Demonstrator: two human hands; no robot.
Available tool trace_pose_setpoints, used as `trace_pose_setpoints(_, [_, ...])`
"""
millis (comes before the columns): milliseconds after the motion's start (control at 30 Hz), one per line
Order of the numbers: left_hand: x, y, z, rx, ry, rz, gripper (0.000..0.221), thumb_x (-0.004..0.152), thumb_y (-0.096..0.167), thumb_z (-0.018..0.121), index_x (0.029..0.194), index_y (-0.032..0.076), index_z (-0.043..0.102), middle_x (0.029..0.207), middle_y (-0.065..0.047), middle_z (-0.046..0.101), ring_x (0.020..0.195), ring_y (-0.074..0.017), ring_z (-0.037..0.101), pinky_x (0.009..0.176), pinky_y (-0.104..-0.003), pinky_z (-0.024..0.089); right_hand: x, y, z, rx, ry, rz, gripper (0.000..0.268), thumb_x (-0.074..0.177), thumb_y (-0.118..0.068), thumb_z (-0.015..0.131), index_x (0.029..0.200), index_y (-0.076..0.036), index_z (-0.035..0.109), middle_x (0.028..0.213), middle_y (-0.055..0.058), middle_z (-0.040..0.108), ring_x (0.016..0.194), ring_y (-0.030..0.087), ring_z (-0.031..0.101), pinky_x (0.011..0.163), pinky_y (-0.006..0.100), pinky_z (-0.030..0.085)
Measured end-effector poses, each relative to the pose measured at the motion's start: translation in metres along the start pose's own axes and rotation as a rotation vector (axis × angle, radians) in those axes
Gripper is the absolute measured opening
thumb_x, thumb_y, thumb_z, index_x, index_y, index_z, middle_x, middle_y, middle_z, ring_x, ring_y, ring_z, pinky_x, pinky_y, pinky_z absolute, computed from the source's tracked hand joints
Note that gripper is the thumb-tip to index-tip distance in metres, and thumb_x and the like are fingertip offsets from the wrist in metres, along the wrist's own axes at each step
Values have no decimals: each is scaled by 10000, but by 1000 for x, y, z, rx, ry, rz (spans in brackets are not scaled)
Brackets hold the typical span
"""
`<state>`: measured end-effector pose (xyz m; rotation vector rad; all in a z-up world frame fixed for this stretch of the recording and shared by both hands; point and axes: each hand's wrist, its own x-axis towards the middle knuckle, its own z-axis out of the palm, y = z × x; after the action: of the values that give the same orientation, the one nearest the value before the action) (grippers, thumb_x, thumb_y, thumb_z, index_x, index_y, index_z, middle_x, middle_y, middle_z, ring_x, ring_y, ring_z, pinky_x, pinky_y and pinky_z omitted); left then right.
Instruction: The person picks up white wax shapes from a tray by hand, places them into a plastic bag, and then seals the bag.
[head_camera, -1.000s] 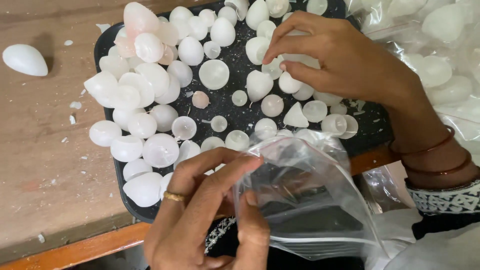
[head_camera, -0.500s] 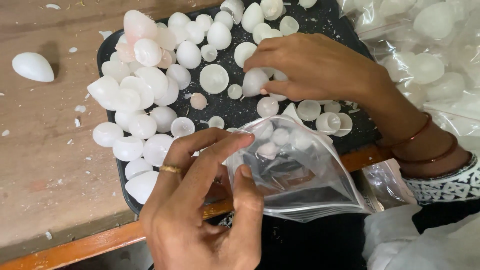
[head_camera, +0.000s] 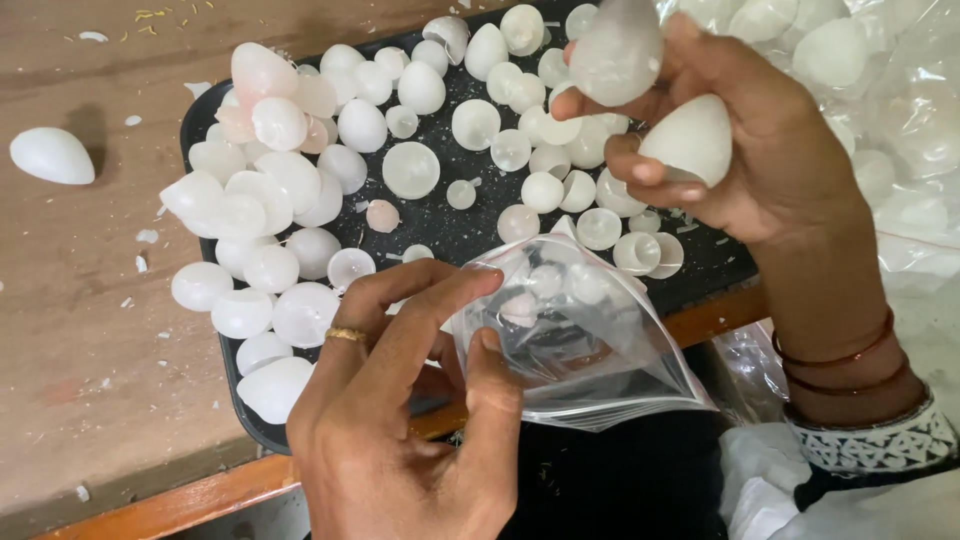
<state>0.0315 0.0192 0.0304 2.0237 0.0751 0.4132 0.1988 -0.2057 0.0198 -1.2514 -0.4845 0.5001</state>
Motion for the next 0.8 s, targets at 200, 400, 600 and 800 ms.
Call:
trace_pose_setpoints(200, [7,6,6,-29,-2,9,316,816,22,704,1123,75,755,1076,-87,724,655,-66,711,562,-232,572,-23,-53,27,-183,-243,52,545,1048,-384,601,1393,22,487,1189,195,604,612,116,644,415,170,535])
trace_pose_setpoints(400, [13,14,11,-112,-34,27,305,839,43,695,1141,57,727,1117,-82,700,699,-76,703,568,-204,601,-30,-62,56,-818,-437,-98,466,944,-340,661,1344,-120,568,1229,139,630,634,126,693,476,223,567])
trace_pose_setpoints(600, [16,9,13,-133,-57,35,300,834,24,691,1132,42,722,1135,-85,694,724,-82,688,570,-209,601,-23,-64,73,-1388,-545,-223,443,846,-307,716,1279,-248,640,1187,45,642,661,114,695,512,244,535])
trace_pose_setpoints(800, [20,11,15,-261,-45,-4,324,827,-10,627,1123,54,739,1121,-67,678,747,-73,675,548,-199,605,-18,-72,63,-1578,-375,35,298,818,-392,737,1092,-282,696,934,-96,711,723,61,720,595,286,554])
